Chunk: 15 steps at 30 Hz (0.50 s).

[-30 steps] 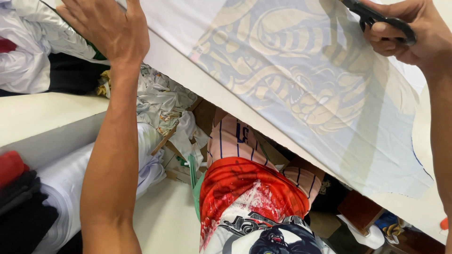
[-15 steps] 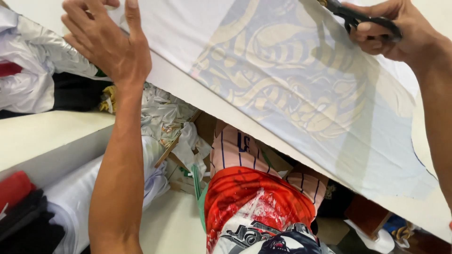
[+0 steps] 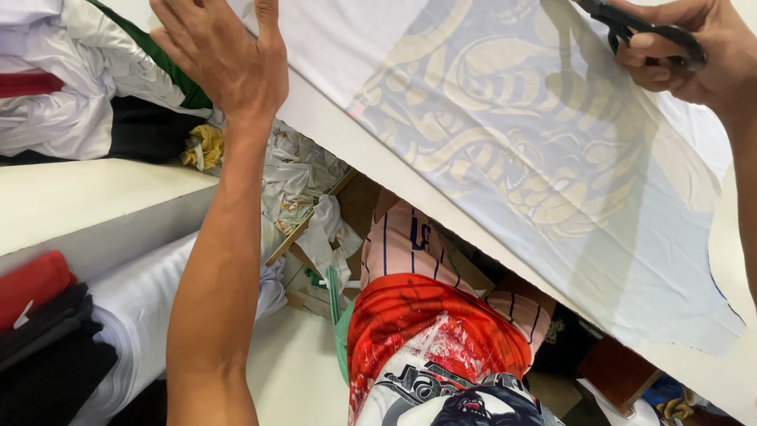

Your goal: The person uses shears to cut a piece of white fabric following a brown paper pattern on a white table. After cutting, they remove the pattern and continue trimming the fabric edges.

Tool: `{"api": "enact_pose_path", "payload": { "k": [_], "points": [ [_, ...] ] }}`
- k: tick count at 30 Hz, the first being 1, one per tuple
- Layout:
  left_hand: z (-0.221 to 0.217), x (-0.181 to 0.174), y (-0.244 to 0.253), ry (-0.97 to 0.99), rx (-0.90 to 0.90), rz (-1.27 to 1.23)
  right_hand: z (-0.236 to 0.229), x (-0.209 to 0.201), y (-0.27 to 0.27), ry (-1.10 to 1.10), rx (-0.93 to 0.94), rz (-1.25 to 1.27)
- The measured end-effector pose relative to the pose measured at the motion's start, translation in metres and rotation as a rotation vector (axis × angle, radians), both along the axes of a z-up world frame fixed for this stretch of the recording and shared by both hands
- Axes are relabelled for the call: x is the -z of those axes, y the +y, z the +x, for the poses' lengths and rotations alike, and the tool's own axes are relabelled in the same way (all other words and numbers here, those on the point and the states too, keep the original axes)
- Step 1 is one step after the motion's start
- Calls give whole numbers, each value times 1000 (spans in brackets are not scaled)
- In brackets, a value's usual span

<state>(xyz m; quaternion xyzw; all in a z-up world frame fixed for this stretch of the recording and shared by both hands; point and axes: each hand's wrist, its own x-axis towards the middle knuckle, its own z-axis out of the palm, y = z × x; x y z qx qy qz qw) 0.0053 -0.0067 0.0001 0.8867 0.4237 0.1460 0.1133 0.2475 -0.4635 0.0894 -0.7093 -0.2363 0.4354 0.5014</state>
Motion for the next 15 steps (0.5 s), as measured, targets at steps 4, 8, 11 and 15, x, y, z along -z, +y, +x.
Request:
{"api": "enact_pose_path", "payload": {
  "k": [4,8,11,15],
  "points": [
    [-2,1,2,-28,32,66,3,5,9,-25,48,-28],
    [0,-33,-10,-217,126,165,0,-2,26,-42,-33,-43],
    [3,-53,-14,-428,210,288,-2,-1,29,-59,-33,-64],
    [5,-47,-11,-374,177,255,-3,-9,41,34,-86,-5]
  ]
}}
